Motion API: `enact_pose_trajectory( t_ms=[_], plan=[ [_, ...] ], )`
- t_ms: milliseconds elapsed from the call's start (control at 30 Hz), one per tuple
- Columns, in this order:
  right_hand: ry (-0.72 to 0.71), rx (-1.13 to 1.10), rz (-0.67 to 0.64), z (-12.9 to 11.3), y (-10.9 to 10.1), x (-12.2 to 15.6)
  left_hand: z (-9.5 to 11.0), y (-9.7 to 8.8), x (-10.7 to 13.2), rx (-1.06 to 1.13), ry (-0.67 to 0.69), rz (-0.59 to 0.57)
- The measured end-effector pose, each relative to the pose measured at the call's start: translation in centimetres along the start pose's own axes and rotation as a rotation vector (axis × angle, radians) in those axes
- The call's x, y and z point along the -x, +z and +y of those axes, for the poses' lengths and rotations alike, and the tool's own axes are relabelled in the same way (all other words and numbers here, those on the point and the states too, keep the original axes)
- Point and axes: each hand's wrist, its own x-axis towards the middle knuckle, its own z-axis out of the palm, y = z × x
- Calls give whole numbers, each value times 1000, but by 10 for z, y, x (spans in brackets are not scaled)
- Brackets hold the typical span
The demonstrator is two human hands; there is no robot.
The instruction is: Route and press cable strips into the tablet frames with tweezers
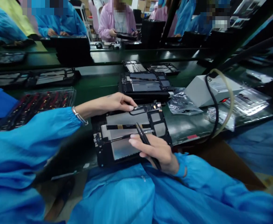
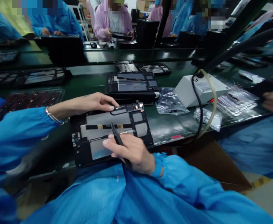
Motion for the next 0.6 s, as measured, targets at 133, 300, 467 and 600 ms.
enact_pose_trajectory(
  t_ms=[133,300,467,600],
  plan=[
    [-267,330,-252,24,-46,-3,9,-4,5,109,1,110],
    [-15,131,23,27,-64,-8,9,7,19,250,41,249],
    [349,18,767,9,-41,-13,15,34,51,479,211,265],
    [788,-339,883,4,-40,-25,25,46,63,331,261,370]
  ],
)
